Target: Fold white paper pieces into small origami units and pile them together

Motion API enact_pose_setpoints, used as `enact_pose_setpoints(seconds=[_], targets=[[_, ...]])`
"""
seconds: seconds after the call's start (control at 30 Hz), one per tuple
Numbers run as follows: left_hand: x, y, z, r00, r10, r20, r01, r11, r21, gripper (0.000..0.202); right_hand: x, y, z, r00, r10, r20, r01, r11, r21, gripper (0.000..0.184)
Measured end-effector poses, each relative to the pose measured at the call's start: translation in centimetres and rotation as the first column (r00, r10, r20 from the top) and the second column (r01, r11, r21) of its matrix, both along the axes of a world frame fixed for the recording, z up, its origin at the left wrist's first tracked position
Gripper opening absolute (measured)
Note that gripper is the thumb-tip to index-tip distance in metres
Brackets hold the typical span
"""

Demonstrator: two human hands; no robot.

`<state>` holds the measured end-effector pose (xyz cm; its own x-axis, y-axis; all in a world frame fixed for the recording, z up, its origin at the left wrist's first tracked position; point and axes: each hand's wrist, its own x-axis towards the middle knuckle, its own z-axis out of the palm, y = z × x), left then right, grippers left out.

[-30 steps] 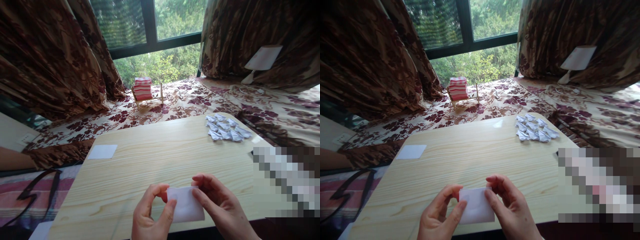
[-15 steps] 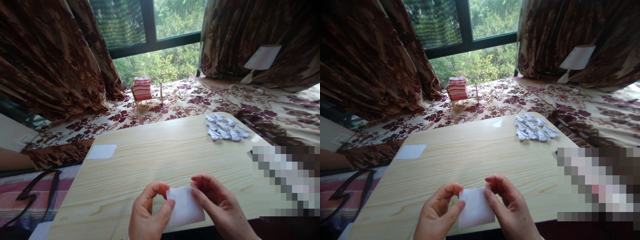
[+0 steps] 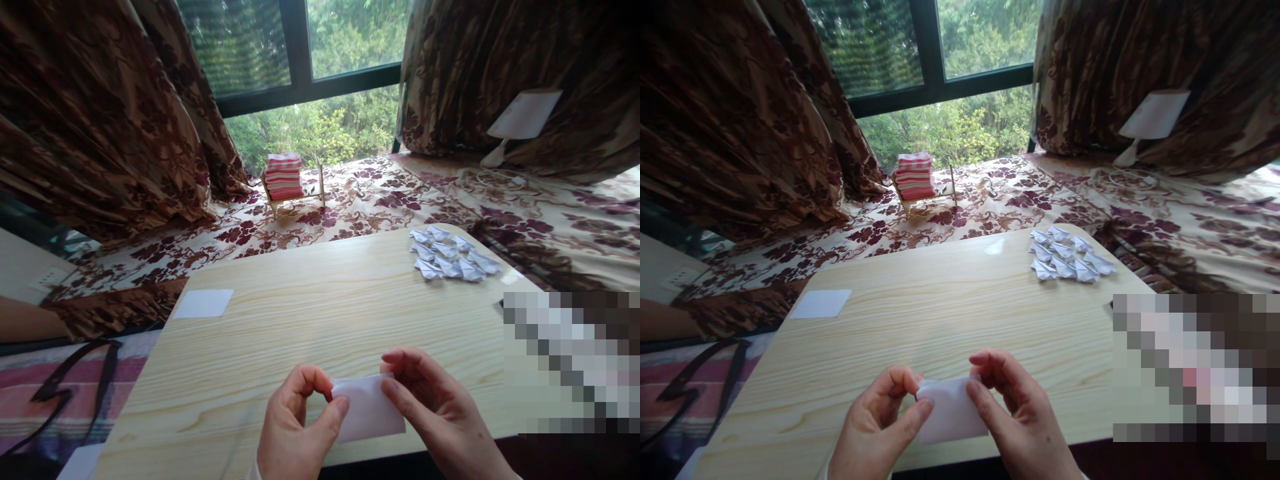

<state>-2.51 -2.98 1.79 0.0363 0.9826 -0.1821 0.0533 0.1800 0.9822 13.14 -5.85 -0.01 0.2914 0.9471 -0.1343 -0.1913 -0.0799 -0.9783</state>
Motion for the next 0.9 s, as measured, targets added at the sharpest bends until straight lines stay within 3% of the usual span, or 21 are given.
enact_pose_setpoints(seconds=[0.3,0.6,0.9], targets=[[-0.11,-0.12,0.13,0.998,0.032,-0.051,-0.030,0.999,0.032,0.008,-0.11,-0.03,0.11,1.000,-0.017,0.011,0.017,1.000,0.006,0.025],[-0.10,-0.38,-0.02,0.989,0.093,-0.113,-0.072,0.982,0.175,0.009,-0.19,-0.03,0.23,0.999,-0.024,0.034,0.023,1.000,0.020,0.024],[-0.14,-0.48,-0.09,0.977,0.127,-0.169,-0.097,0.979,0.179,0.012,-0.24,0.04,0.29,0.999,-0.031,0.042,0.030,0.999,0.026,0.024]])
